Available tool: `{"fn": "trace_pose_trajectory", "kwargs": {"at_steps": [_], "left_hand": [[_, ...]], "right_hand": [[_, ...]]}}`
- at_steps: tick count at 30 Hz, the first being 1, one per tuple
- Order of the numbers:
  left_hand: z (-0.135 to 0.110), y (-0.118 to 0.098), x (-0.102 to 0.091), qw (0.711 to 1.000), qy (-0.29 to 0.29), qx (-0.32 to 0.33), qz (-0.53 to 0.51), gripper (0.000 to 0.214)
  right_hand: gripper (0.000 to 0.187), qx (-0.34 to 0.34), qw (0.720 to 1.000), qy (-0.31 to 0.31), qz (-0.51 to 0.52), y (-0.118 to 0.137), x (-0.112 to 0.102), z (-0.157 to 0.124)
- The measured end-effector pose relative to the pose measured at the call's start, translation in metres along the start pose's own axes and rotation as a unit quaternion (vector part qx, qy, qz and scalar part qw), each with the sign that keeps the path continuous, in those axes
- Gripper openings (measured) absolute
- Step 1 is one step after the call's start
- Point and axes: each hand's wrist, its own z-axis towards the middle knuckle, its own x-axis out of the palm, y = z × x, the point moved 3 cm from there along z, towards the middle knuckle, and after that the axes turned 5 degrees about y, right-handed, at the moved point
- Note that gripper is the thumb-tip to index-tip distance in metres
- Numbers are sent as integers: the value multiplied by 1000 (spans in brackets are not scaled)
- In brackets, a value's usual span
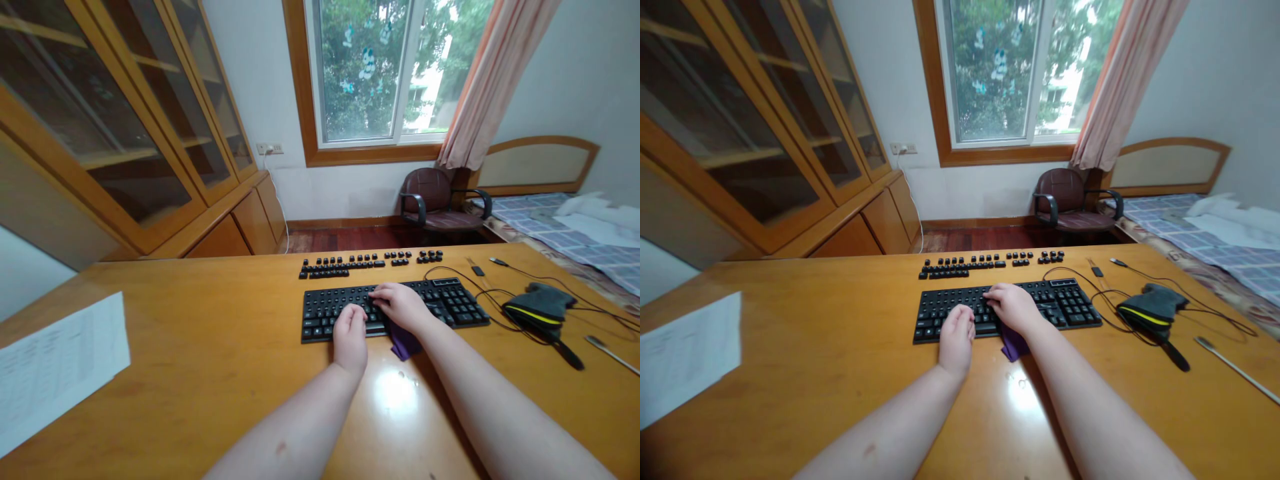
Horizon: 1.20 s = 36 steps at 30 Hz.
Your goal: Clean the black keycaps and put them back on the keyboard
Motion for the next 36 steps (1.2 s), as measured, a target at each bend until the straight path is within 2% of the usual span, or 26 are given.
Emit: {"fn": "trace_pose_trajectory", "kwargs": {"at_steps": [4, 9, 17, 36], "left_hand": [[5, 3, -2, 998, -11, -11, -66, 21], [3, 1, -3, 999, -7, 21, -36, 21], [5, 1, -2, 997, -14, -3, -72, 19], [5, 5, -3, 998, -18, 5, -67, 20]], "right_hand": [[18, -16, 1000, 14, -17, -4, 8, -3], [16, -3, 1000, 9, -6, -3, 4, -2], [17, -13, 1000, 2, 8, -1, 5, -5], [15, -21, 998, 4, 67, -9, 6, -4]]}}
